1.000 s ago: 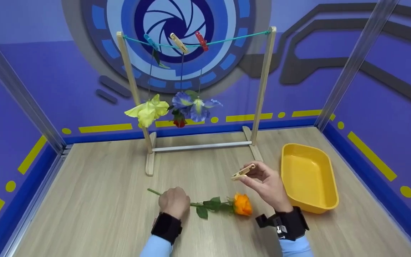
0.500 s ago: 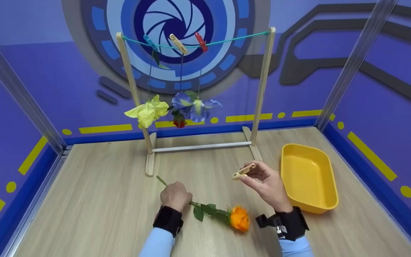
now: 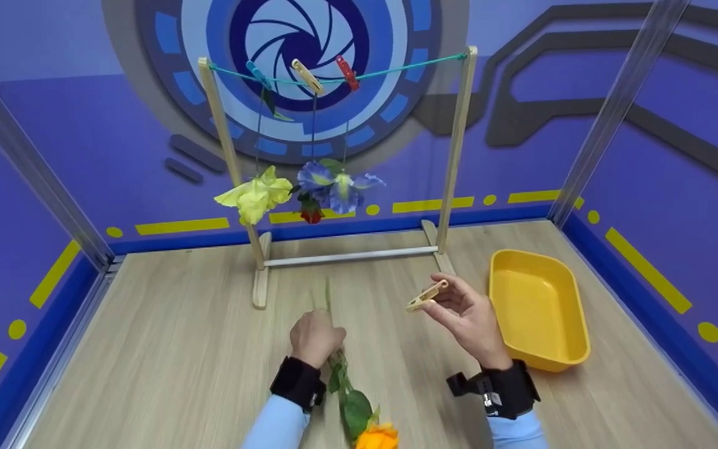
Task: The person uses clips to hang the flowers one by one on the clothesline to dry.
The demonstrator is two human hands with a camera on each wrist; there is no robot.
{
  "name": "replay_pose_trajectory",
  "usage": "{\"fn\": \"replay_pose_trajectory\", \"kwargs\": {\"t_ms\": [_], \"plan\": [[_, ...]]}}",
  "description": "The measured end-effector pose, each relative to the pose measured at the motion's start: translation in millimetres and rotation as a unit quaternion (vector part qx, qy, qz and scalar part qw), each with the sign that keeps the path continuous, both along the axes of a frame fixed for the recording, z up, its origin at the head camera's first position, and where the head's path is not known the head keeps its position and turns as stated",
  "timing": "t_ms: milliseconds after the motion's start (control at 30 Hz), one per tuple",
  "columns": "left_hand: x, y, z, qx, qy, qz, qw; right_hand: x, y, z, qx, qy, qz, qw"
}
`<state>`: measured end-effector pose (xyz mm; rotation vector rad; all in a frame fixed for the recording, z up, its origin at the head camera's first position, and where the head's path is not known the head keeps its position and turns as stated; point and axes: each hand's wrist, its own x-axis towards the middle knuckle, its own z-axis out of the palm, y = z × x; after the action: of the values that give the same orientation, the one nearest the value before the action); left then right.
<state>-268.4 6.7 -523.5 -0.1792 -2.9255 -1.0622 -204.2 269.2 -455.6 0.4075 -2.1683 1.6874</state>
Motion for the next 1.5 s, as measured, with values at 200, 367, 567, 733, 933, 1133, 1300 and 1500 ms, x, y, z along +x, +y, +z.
{"fn": "replay_pose_trajectory", "kwargs": {"t_ms": [200,367,567,733,933,1133,1300,1500], "plan": [[4.5,12.4,30.7,0.052,0.071,-0.052,0.9947,-0.7,1.0,1.7,-0.003,0.001,-0.013,1.000],[6.2,22.0,56.6,0.065,0.116,-0.094,0.9866,-3.7,2.8,1.1,-0.020,0.004,-0.013,1.000],[-0.1,30.3,84.6,0.065,0.119,-0.147,0.9798,-6.2,5.8,-0.2,-0.020,0.021,-0.020,0.999],[-8.4,37.0,105.6,0.055,0.122,-0.166,0.9771,-6.5,7.2,-1.2,-0.020,0.009,-0.030,0.999],[-21.7,50.2,130.9,0.053,0.128,-0.187,0.9725,-5.7,10.3,-1.5,-0.022,0.018,-0.039,0.999],[-40.2,65.4,149.9,0.054,0.131,-0.205,0.9685,-4.1,15.3,-0.7,-0.026,0.060,-0.036,0.997],[-54.2,71.4,165.6,0.054,0.118,-0.210,0.9690,-5.6,21.1,11.4,-0.026,0.062,-0.048,0.997],[-72.4,79.7,184.4,0.065,0.077,-0.228,0.9685,-25.4,34.9,61.9,0.029,0.129,-0.037,0.991]]}}
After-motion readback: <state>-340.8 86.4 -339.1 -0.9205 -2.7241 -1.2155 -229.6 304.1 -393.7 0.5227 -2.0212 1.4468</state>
